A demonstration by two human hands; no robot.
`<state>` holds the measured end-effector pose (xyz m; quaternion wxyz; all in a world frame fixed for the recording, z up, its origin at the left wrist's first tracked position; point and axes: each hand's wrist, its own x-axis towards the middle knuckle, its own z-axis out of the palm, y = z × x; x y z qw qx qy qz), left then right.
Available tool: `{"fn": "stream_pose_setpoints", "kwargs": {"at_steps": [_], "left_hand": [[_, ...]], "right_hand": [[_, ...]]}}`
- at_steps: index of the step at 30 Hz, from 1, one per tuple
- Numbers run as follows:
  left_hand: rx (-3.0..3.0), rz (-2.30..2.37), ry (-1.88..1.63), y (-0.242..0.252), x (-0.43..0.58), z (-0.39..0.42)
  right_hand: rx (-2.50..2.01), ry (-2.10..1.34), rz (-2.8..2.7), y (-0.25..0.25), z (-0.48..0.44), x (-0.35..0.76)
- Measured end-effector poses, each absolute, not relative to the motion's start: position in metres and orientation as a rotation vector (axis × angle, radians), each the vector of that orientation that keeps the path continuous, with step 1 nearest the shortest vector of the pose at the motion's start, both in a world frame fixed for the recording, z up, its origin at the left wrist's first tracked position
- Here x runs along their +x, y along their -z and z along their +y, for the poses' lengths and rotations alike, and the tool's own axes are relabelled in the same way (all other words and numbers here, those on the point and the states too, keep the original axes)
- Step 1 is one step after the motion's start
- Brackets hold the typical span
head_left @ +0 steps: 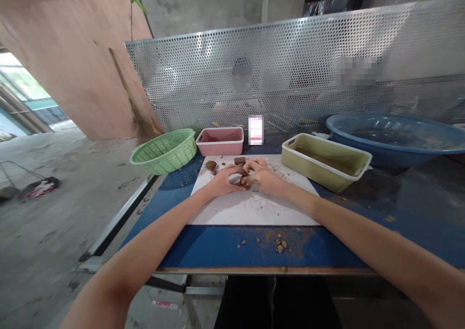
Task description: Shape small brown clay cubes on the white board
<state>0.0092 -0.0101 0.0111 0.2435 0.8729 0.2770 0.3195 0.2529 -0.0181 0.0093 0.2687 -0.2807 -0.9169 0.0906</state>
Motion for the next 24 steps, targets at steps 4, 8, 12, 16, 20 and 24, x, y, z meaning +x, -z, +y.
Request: {"fn": "stream_pose_setpoints", "kwargs": {"at_steps": [4, 8, 12, 16, 20, 24], "left_hand": [[2.356, 0.801, -0.884, -0.011, 0.01, -0.013], [2.23, 0.778, -0.917, -0.014, 0.008, -0.014], [2.177, 0.768, -0.865, -0.017, 0.002, -0.012], [2.274, 0.826, -0.816, -0.01, 0.0, -0.008], [2.343, 0.826, -0.805, -0.004, 0.002, -0.005], [2.361, 0.876, -0.798, -0.007, 0.004, -0.006]], "right_hand": [[-0.74, -0.295, -2.453, -0.008, -0.023, 0.257], [-0.823, -0.384, -2.319, -0.01, -0.034, 0.261], [-0.967, -0.325, -2.182, -0.019, -0.047, 0.262], [-1.143, -0.158, -2.348, -0.024, -0.059, 0.252], [-1.317, -0.066, -2.42, -0.017, -0.066, 0.234], [-1.358, 0.054, -2.43, -0.011, -0.066, 0.223]]}}
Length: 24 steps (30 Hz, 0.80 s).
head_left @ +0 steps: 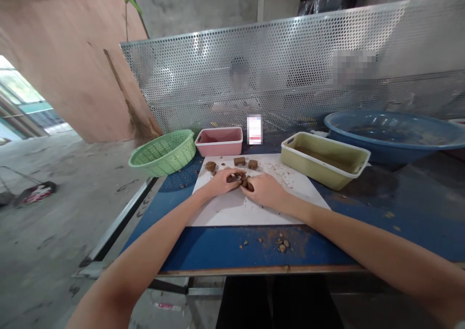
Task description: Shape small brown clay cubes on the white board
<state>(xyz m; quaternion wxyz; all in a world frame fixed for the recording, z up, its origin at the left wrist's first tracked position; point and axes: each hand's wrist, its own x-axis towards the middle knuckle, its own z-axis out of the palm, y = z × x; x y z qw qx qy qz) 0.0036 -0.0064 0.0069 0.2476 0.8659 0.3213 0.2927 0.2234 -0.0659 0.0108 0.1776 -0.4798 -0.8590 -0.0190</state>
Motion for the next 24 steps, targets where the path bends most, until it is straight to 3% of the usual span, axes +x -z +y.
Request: {"fn": "stream_pose_setpoints", "kwargs": {"at_steps": [8, 24], "left_hand": [[2.339, 0.978, -0.888, -0.012, 0.008, -0.014], [2.668, 0.695, -0.885, -0.004, 0.007, -0.001]], "right_hand": [[-1.42, 0.02, -2.411, -0.021, -0.069, 0.235], [-1.533, 0.029, -2.372, -0.023, -0.072, 0.227]]}}
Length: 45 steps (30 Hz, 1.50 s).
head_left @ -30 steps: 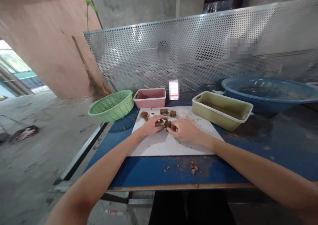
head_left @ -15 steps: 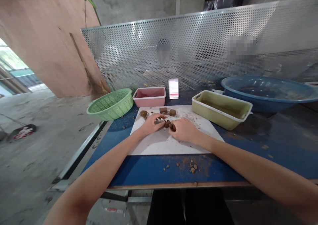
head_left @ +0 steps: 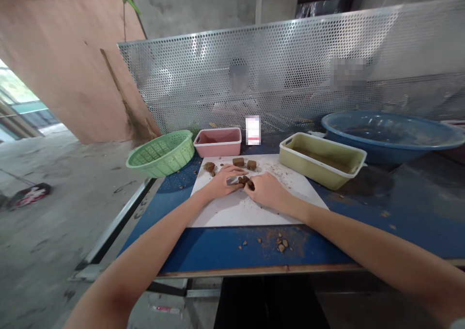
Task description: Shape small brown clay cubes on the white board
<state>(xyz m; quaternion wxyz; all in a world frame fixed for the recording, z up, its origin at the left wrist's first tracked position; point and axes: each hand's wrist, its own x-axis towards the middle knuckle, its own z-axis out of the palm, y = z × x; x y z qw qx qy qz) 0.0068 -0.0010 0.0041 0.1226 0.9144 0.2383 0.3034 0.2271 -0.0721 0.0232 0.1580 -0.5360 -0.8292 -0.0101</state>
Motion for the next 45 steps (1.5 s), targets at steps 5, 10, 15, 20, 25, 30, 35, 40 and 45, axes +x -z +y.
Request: {"fn": "stream_pose_setpoints", "kwargs": {"at_steps": [5, 10, 15, 20, 25, 30, 35, 40, 45], "left_hand": [[2.739, 0.683, -0.759, -0.003, 0.006, 0.001], [2.793, 0.73, -0.716, -0.006, 0.006, -0.002], [2.83, 0.709, -0.693, -0.01, 0.006, -0.002], [2.851, 0.727, -0.674, -0.013, 0.007, -0.003], [2.869, 0.702, -0.67, -0.013, 0.008, -0.003], [2.836, 0.709, -0.675, -0.01, 0.007, -0.001], [2.848, 0.721, -0.688, -0.008, 0.007, -0.001], [2.858, 0.728, -0.686, -0.009, 0.007, -0.003], [2.864, 0.741, -0.675, -0.009, 0.007, -0.002]], "right_hand": [[-1.514, 0.014, -2.341, -0.018, -0.069, 0.227], [-1.477, 0.015, -2.334, -0.015, -0.066, 0.228], [-1.435, 0.023, -2.336, -0.012, -0.066, 0.23], [-1.462, 0.0, -2.319, -0.008, -0.063, 0.23], [-1.486, -0.058, -2.296, -0.01, -0.064, 0.229], [-1.496, -0.112, -2.328, -0.012, -0.063, 0.23], [-1.451, 0.044, -2.387, -0.014, -0.065, 0.23], [-1.467, 0.07, -2.405, -0.016, -0.066, 0.233], [-1.447, 0.033, -2.425, -0.01, -0.062, 0.235]]}}
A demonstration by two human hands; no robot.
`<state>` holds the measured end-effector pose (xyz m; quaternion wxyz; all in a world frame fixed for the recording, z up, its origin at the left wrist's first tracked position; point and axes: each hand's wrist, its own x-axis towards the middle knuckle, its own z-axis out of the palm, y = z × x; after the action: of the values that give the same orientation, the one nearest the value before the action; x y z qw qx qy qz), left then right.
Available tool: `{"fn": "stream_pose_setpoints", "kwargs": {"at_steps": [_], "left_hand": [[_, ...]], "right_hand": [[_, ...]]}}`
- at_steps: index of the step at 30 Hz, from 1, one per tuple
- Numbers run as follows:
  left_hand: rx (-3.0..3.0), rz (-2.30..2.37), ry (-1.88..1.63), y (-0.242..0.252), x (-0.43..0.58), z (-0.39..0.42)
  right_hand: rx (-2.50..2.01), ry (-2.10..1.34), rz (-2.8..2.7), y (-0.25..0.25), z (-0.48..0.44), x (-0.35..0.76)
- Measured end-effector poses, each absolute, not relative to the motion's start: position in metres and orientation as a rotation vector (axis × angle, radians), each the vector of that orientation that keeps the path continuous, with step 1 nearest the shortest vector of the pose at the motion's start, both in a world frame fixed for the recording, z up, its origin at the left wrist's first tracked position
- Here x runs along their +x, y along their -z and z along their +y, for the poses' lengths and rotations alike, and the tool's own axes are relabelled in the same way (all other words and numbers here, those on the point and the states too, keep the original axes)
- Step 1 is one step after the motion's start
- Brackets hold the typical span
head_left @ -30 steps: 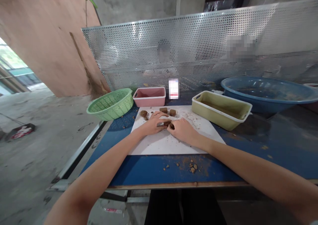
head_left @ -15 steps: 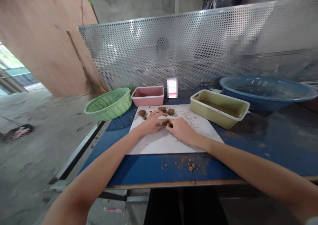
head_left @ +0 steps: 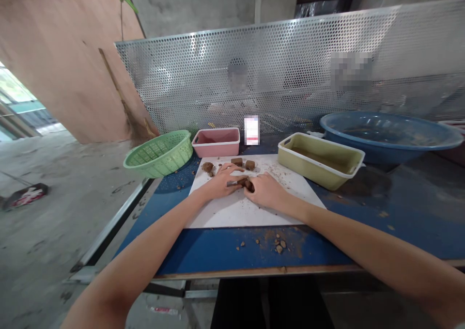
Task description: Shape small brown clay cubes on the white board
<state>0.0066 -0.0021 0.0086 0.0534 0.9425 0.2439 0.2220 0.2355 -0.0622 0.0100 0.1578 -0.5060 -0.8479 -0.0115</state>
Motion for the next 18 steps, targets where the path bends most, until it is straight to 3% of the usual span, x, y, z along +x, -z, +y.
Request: {"fn": "stream_pose_setpoints", "kwargs": {"at_steps": [18], "left_hand": [[2.877, 0.737, -0.66, -0.0093, 0.0074, -0.0028]], "right_hand": [[-1.498, -0.054, -2.375, -0.0058, -0.0581, 0.228]]}}
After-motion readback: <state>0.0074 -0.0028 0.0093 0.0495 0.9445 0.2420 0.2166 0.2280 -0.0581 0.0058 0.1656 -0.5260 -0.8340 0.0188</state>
